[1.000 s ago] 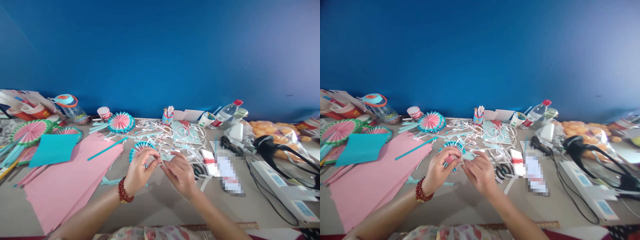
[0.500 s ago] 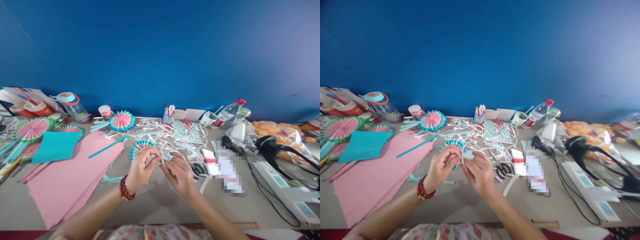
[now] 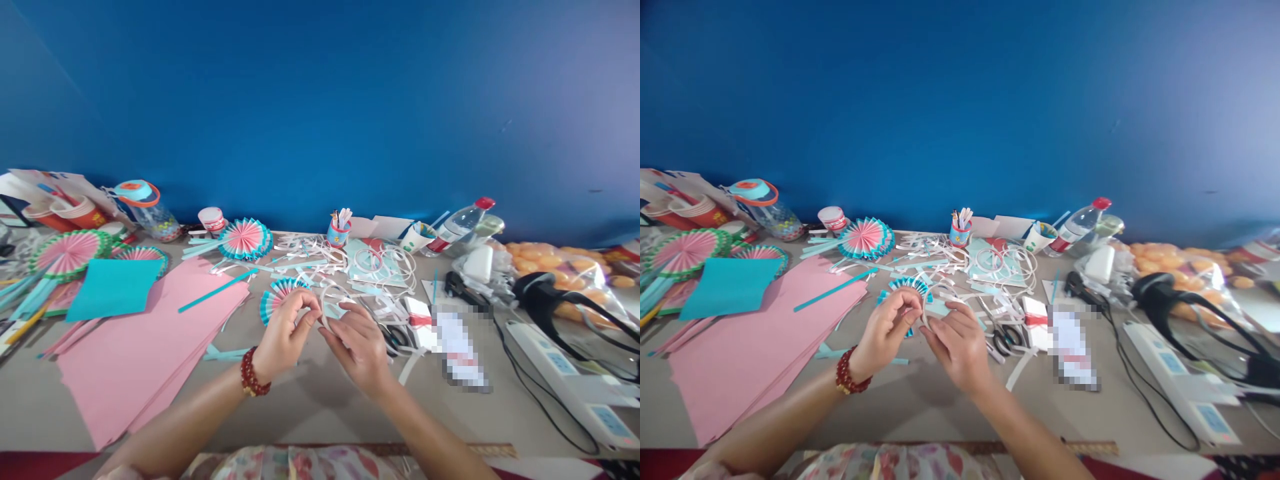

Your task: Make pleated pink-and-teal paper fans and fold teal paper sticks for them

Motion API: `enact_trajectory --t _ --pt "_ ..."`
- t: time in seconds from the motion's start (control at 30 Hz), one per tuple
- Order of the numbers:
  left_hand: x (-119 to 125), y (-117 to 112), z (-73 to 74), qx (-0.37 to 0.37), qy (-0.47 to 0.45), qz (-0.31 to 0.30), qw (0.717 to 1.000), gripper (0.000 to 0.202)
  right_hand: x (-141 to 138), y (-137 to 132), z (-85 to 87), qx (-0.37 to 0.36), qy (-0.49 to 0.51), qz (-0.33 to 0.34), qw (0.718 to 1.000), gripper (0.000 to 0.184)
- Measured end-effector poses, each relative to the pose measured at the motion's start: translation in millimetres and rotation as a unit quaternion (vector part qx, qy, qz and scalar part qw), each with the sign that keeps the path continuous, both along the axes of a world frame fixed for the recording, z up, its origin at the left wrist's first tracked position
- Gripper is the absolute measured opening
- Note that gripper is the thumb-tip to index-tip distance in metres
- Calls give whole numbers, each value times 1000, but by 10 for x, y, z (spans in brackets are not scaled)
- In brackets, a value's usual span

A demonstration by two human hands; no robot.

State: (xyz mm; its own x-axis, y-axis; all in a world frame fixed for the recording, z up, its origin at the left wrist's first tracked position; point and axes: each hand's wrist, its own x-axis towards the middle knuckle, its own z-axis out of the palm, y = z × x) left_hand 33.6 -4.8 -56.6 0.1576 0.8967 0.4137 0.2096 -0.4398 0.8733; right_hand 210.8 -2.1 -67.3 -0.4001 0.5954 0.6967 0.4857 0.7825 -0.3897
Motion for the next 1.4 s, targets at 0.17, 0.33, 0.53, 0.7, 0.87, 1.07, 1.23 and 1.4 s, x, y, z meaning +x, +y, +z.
enact_trajectory --t 0.17,0.33,0.53,0.7,0.87,1.07,1.23,1.4 --pt "-22 -90 -78 29 37 24 999 10 23 18 -33 -33 7 -12 999 3" --pt "-97 -85 -130 9 28 35 999 10 82 -10 -12 -123 -5 5 992 18" --pt "-149 -110 -172 23 16 10 1000 11 186 -53 -16 -186 -65 -4 980 16" --pt "-235 -267 -303 58 37 -27 997 12 231 -105 -58 -189 -81 28 978 16" --pt "-381 -100 -392 51 38 61 996 13 361 -93 -110 -205 -73 -32 975 14" --pt "-462 401 -450 0 412 92 907 15 565 8 -82 -127 -134 -82 979 18" --pt "-408 415 -560 -59 440 116 888 24 638 31 -125 -133 -126 -84 980 19" --pt "-399 487 -575 -105 381 103 913 6 615 103 -97 -109 -120 -77 984 18"
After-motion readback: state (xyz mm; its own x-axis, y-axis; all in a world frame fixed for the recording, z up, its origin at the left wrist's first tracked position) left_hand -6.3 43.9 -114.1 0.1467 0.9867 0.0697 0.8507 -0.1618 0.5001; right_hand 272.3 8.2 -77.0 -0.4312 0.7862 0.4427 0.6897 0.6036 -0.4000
